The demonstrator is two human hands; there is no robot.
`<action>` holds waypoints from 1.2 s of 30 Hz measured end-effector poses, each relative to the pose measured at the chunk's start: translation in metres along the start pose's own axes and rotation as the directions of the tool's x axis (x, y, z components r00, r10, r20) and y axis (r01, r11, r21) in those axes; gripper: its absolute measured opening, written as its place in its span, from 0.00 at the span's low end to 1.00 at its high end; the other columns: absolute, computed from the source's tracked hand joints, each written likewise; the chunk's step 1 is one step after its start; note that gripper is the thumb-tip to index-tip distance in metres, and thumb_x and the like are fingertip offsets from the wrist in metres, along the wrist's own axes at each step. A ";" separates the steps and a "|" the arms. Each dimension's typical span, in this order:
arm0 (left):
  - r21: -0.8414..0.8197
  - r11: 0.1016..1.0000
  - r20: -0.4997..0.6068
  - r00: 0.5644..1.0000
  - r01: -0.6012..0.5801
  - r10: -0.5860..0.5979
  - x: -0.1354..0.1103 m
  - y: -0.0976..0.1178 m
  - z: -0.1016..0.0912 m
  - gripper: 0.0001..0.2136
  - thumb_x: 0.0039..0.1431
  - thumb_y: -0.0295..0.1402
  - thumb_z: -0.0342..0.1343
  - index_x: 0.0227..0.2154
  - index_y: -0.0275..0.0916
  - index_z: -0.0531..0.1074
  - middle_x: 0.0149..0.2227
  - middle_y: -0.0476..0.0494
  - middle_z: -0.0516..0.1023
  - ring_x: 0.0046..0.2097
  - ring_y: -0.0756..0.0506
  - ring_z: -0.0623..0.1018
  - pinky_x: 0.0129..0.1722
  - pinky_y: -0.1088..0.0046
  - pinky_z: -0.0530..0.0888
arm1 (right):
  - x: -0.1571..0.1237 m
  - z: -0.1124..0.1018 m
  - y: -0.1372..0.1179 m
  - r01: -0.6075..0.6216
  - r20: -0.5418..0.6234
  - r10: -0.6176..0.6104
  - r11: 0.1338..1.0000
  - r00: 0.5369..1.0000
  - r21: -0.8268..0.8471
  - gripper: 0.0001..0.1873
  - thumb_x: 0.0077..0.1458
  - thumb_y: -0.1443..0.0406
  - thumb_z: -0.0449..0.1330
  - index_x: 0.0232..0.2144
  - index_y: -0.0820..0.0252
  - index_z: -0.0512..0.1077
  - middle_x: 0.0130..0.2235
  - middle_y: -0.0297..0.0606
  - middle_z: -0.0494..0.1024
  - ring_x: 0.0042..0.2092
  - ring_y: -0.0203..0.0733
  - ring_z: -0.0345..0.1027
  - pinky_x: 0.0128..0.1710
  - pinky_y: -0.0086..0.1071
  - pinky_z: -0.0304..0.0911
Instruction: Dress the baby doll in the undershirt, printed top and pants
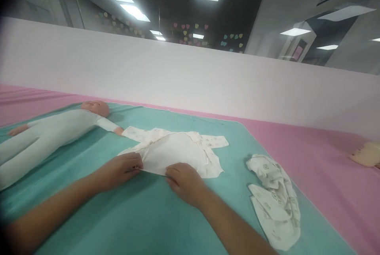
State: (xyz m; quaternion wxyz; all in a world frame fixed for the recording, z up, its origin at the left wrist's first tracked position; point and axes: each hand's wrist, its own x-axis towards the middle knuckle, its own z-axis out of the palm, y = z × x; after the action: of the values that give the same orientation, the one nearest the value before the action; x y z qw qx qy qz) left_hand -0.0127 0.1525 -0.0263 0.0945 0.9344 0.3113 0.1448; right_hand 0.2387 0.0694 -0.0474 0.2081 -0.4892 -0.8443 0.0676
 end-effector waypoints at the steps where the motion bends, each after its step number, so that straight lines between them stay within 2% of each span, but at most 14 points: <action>1: 0.001 1.000 0.009 1.000 -0.007 0.007 0.000 0.001 -0.001 0.08 0.57 0.31 0.44 0.29 0.41 0.69 0.33 0.49 0.72 0.37 0.48 0.70 0.35 0.73 0.64 | 0.000 -0.001 -0.001 0.008 0.010 -0.008 1.000 1.000 0.015 0.16 0.60 0.61 0.46 0.46 0.53 0.69 0.49 0.34 0.73 0.51 0.38 0.64 0.52 0.35 0.57; 6: 0.045 0.998 0.014 0.999 -0.033 0.032 0.000 0.003 0.005 0.11 0.60 0.35 0.45 0.24 0.39 0.66 0.28 0.49 0.70 0.34 0.48 0.68 0.32 0.73 0.63 | -0.002 -0.003 -0.007 0.040 0.058 -0.048 0.991 0.997 0.128 0.16 0.60 0.61 0.47 0.45 0.51 0.70 0.46 0.31 0.75 0.48 0.38 0.67 0.50 0.34 0.59; 10: 0.138 0.990 -0.073 0.996 -0.033 0.043 0.006 0.007 0.014 0.15 0.62 0.37 0.43 0.23 0.38 0.65 0.28 0.47 0.70 0.34 0.47 0.68 0.34 0.70 0.65 | -0.001 -0.001 -0.004 -0.077 0.011 0.077 0.968 0.997 0.238 0.17 0.61 0.59 0.45 0.46 0.49 0.70 0.45 0.29 0.76 0.45 0.36 0.68 0.47 0.31 0.62; 13: 0.111 0.993 -0.164 0.985 -0.030 0.048 0.017 0.014 0.024 0.14 0.63 0.36 0.41 0.30 0.39 0.69 0.39 0.44 0.73 0.42 0.46 0.70 0.43 0.67 0.67 | 0.003 0.005 0.005 -0.179 -0.064 0.194 0.965 0.979 0.191 0.21 0.61 0.57 0.42 0.52 0.53 0.66 0.54 0.33 0.68 0.55 0.39 0.60 0.55 0.34 0.55; 15: 0.087 0.995 -0.187 0.980 -0.052 0.067 0.028 0.021 0.035 0.14 0.64 0.36 0.39 0.38 0.40 0.70 0.51 0.44 0.69 0.52 0.45 0.67 0.51 0.65 0.64 | 0.006 0.010 0.010 -0.195 -0.034 0.198 0.977 0.980 0.085 0.25 0.61 0.56 0.42 0.56 0.59 0.60 0.60 0.38 0.59 0.61 0.41 0.49 0.60 0.38 0.46; 17: 0.075 0.993 -0.137 0.986 -0.088 0.097 0.040 0.029 0.047 0.17 0.64 0.38 0.38 0.49 0.41 0.66 0.59 0.44 0.61 0.60 0.44 0.59 0.57 0.63 0.59 | 0.005 0.012 0.012 -0.178 0.034 0.179 0.984 0.983 -0.011 0.29 0.61 0.55 0.42 0.60 0.63 0.54 0.63 0.41 0.52 0.64 0.43 0.41 0.62 0.41 0.39; 20: 0.056 0.994 0.008 0.995 -0.098 0.098 0.052 0.035 0.061 0.24 0.64 0.42 0.34 0.61 0.40 0.52 0.64 0.43 0.50 0.64 0.41 0.49 0.60 0.58 0.54 | 0.001 0.011 0.013 -0.184 0.109 0.190 0.981 0.976 -0.067 0.31 0.61 0.53 0.37 0.62 0.61 0.46 0.64 0.40 0.46 0.65 0.42 0.35 0.62 0.42 0.35; 23: 0.070 0.996 0.095 0.994 -0.059 0.053 0.053 0.033 0.066 0.27 0.64 0.46 0.31 0.62 0.41 0.47 0.65 0.43 0.46 0.65 0.40 0.48 0.60 0.54 0.50 | -0.005 0.005 0.020 -0.231 0.187 0.244 0.969 0.952 -0.088 0.36 0.59 0.48 0.34 0.63 0.61 0.42 0.65 0.40 0.40 0.65 0.44 0.29 0.63 0.43 0.31; 26: 0.102 0.994 0.109 0.994 -0.028 0.017 0.047 0.027 0.066 0.27 0.63 0.48 0.30 0.63 0.43 0.44 0.65 0.46 0.44 0.65 0.41 0.47 0.61 0.56 0.48 | -0.010 0.001 0.034 -0.312 0.227 0.329 0.944 0.917 -0.109 0.41 0.57 0.43 0.33 0.63 0.64 0.39 0.65 0.41 0.33 0.65 0.47 0.22 0.62 0.45 0.27; 28: 0.124 0.992 0.098 0.995 -0.007 -0.005 0.043 0.024 0.065 0.27 0.63 0.48 0.30 0.63 0.44 0.44 0.65 0.47 0.44 0.65 0.41 0.47 0.61 0.56 0.47 | -0.013 0.001 0.042 -0.365 0.212 0.383 0.923 0.899 -0.120 0.43 0.55 0.42 0.33 0.63 0.64 0.38 0.65 0.42 0.31 0.65 0.50 0.20 0.62 0.46 0.26; 31: 0.137 0.991 0.066 0.998 -0.004 -0.005 0.039 0.022 0.067 0.27 0.63 0.48 0.30 0.63 0.45 0.44 0.65 0.48 0.45 0.65 0.41 0.47 0.61 0.57 0.47 | -0.020 0.003 0.045 -0.413 0.152 0.432 0.899 0.889 -0.143 0.44 0.55 0.41 0.33 0.63 0.64 0.39 0.65 0.44 0.31 0.65 0.52 0.19 0.62 0.48 0.27; 33: 0.130 0.992 0.054 0.999 -0.008 0.002 0.037 0.021 0.067 0.27 0.63 0.48 0.30 0.63 0.45 0.44 0.65 0.48 0.45 0.65 0.41 0.47 0.61 0.58 0.47 | -0.027 0.003 0.044 -0.409 0.118 0.427 0.900 0.897 -0.150 0.43 0.56 0.42 0.34 0.63 0.64 0.40 0.65 0.44 0.32 0.65 0.51 0.21 0.62 0.47 0.27; 36: 0.105 0.994 0.068 0.997 -0.029 0.022 0.033 0.018 0.064 0.27 0.63 0.48 0.30 0.63 0.45 0.43 0.65 0.47 0.44 0.65 0.41 0.47 0.61 0.58 0.46 | -0.046 -0.003 0.047 -0.357 0.086 0.369 0.926 0.926 -0.126 0.37 0.58 0.46 0.37 0.63 0.59 0.44 0.65 0.40 0.40 0.65 0.46 0.30 0.63 0.44 0.33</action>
State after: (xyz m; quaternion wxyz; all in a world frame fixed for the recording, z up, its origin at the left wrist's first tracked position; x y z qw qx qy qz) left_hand 0.0439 0.1526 -0.0747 0.0533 0.9464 0.3032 0.0978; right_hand 0.2976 0.0533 -0.0725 0.1194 -0.6432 -0.7515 0.0855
